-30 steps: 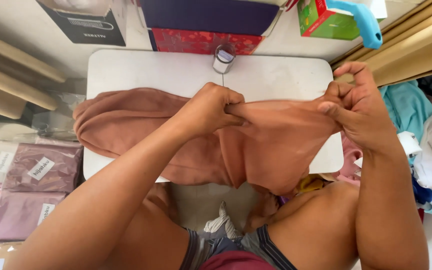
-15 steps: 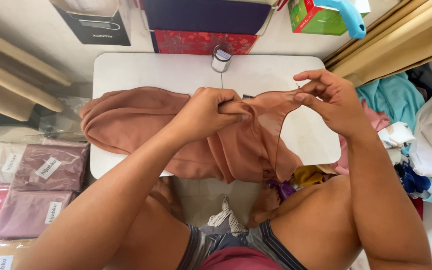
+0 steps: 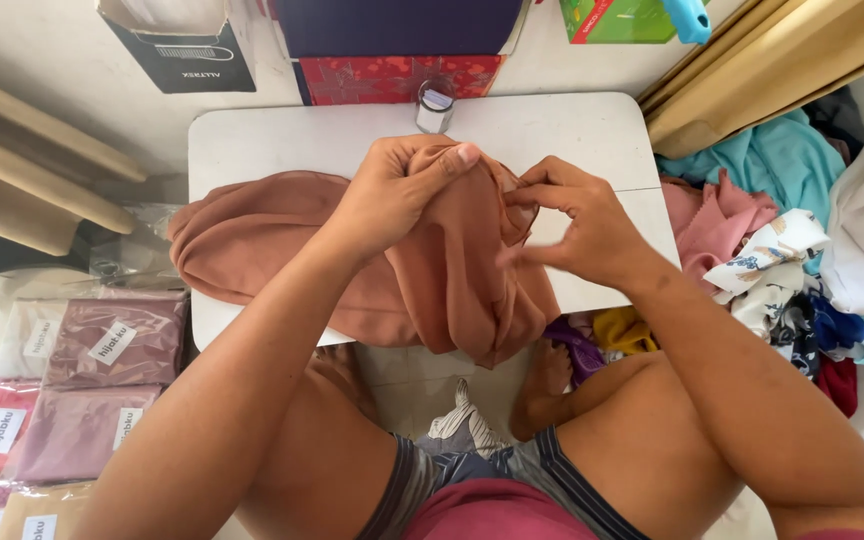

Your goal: The person unfolds a brown fabric on a white table, smooths it out, and uses a lint roller to clean the surface. They then fold the fabric neatly and continue to roll the lint roller over the folded item.

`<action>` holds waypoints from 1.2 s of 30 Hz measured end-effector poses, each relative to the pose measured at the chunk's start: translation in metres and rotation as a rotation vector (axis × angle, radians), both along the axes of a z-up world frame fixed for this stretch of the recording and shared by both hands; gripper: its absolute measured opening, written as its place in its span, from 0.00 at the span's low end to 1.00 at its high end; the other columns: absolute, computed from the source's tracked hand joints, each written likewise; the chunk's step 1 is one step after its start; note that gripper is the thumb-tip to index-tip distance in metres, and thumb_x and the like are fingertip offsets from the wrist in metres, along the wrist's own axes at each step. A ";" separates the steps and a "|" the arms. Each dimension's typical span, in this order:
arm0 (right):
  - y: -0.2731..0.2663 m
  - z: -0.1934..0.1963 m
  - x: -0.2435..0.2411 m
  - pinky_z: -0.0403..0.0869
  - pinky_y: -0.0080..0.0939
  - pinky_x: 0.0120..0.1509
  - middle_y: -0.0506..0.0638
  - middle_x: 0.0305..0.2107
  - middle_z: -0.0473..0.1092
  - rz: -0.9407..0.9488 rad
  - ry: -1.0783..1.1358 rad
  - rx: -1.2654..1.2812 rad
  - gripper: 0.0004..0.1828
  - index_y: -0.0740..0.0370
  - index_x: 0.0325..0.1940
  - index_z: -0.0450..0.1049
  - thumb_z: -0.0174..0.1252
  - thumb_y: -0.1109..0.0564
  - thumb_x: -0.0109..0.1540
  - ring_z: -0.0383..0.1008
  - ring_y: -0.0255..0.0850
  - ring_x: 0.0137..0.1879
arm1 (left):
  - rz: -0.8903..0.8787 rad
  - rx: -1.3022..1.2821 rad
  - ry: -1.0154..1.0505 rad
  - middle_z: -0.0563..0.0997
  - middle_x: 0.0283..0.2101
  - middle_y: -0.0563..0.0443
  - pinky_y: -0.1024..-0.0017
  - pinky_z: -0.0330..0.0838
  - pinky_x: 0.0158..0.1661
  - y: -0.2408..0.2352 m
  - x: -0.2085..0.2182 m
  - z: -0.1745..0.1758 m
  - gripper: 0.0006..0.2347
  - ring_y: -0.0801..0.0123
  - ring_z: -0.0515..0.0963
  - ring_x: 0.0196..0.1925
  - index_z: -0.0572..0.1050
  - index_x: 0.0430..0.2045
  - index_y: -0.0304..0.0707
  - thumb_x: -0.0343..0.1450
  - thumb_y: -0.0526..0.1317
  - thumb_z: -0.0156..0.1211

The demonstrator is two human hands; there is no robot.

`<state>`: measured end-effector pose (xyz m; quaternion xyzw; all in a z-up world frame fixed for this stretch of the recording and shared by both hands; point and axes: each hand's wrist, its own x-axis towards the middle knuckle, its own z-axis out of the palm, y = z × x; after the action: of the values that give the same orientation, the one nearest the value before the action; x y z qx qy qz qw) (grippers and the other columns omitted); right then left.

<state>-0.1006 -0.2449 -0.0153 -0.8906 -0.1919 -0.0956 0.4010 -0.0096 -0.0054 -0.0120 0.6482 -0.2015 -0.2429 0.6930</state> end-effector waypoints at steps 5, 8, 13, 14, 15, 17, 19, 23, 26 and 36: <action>-0.023 -0.004 0.016 0.74 0.39 0.48 0.50 0.34 0.75 -0.011 -0.053 0.070 0.07 0.58 0.41 0.84 0.73 0.57 0.60 0.76 0.37 0.37 | -0.012 0.121 -0.222 0.83 0.25 0.51 0.73 0.76 0.40 0.020 0.011 0.010 0.08 0.75 0.79 0.33 0.84 0.36 0.43 0.74 0.45 0.64; -0.041 0.008 0.024 0.76 0.42 0.49 0.55 0.34 0.77 0.013 -0.027 0.128 0.06 0.63 0.42 0.83 0.70 0.61 0.62 0.78 0.41 0.38 | -0.046 0.269 -0.400 0.81 0.24 0.46 0.68 0.76 0.39 0.035 0.013 0.018 0.07 0.67 0.81 0.32 0.83 0.39 0.40 0.71 0.40 0.68; -0.051 0.019 0.023 0.59 0.29 0.37 0.56 0.39 0.76 -0.140 -0.021 0.160 0.09 0.74 0.49 0.79 0.67 0.73 0.65 0.61 0.33 0.32 | -0.074 0.371 -0.595 0.80 0.21 0.53 0.76 0.67 0.23 0.034 0.014 0.017 0.11 0.73 0.70 0.20 0.81 0.30 0.33 0.63 0.41 0.75; -0.057 0.014 0.025 0.63 0.26 0.40 0.53 0.39 0.75 -0.167 0.031 0.229 0.13 0.73 0.53 0.77 0.67 0.72 0.65 0.63 0.31 0.34 | -0.088 0.353 -0.537 0.75 0.19 0.56 0.77 0.64 0.23 0.033 0.015 0.015 0.08 0.74 0.67 0.19 0.81 0.29 0.33 0.67 0.40 0.70; -0.062 0.009 0.027 0.66 0.22 0.42 0.51 0.39 0.74 -0.192 0.082 0.298 0.17 0.71 0.57 0.76 0.67 0.71 0.64 0.66 0.28 0.37 | -0.103 0.336 -0.479 0.71 0.17 0.58 0.78 0.61 0.23 0.032 0.016 0.014 0.07 0.76 0.64 0.19 0.80 0.28 0.34 0.71 0.39 0.65; -0.067 0.011 0.034 0.71 0.24 0.48 0.53 0.40 0.74 -0.164 0.133 0.386 0.23 0.69 0.62 0.71 0.65 0.73 0.63 0.71 0.31 0.41 | -0.109 0.360 -0.495 0.74 0.19 0.57 0.77 0.64 0.24 0.029 0.021 0.013 0.05 0.75 0.66 0.20 0.80 0.28 0.33 0.71 0.37 0.64; -0.072 0.011 0.038 0.75 0.26 0.54 0.55 0.42 0.75 -0.135 0.185 0.471 0.29 0.67 0.67 0.67 0.63 0.74 0.62 0.76 0.35 0.44 | -0.114 0.382 -0.509 0.77 0.20 0.55 0.75 0.66 0.24 0.026 0.026 0.008 0.04 0.73 0.69 0.21 0.81 0.29 0.33 0.71 0.35 0.63; -0.079 0.012 0.044 0.73 0.19 0.48 0.50 0.38 0.75 -0.198 0.256 0.498 0.28 0.66 0.64 0.70 0.66 0.70 0.60 0.73 0.28 0.39 | -0.084 0.428 -0.486 0.79 0.21 0.55 0.76 0.66 0.24 0.015 0.032 0.000 0.05 0.74 0.69 0.20 0.82 0.26 0.34 0.64 0.35 0.72; -0.078 0.011 0.045 0.74 0.18 0.48 0.48 0.38 0.75 -0.249 0.253 0.535 0.23 0.65 0.61 0.72 0.66 0.65 0.63 0.74 0.26 0.40 | -0.054 0.461 -0.449 0.79 0.22 0.54 0.75 0.67 0.25 0.005 0.033 -0.003 0.08 0.73 0.69 0.21 0.80 0.24 0.34 0.61 0.36 0.76; -0.094 0.006 0.040 0.75 0.17 0.52 0.48 0.39 0.75 -0.339 0.067 0.569 0.15 0.67 0.58 0.73 0.66 0.68 0.69 0.76 0.27 0.41 | -0.068 0.419 -0.487 0.73 0.15 0.57 0.76 0.62 0.22 -0.003 0.033 -0.007 0.13 0.74 0.64 0.18 0.75 0.19 0.35 0.64 0.40 0.77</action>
<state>-0.0610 -0.3389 -0.0098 -0.7648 0.0070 -0.1813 0.6183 0.0233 -0.0085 -0.0185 0.8086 -0.3288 -0.1399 0.4674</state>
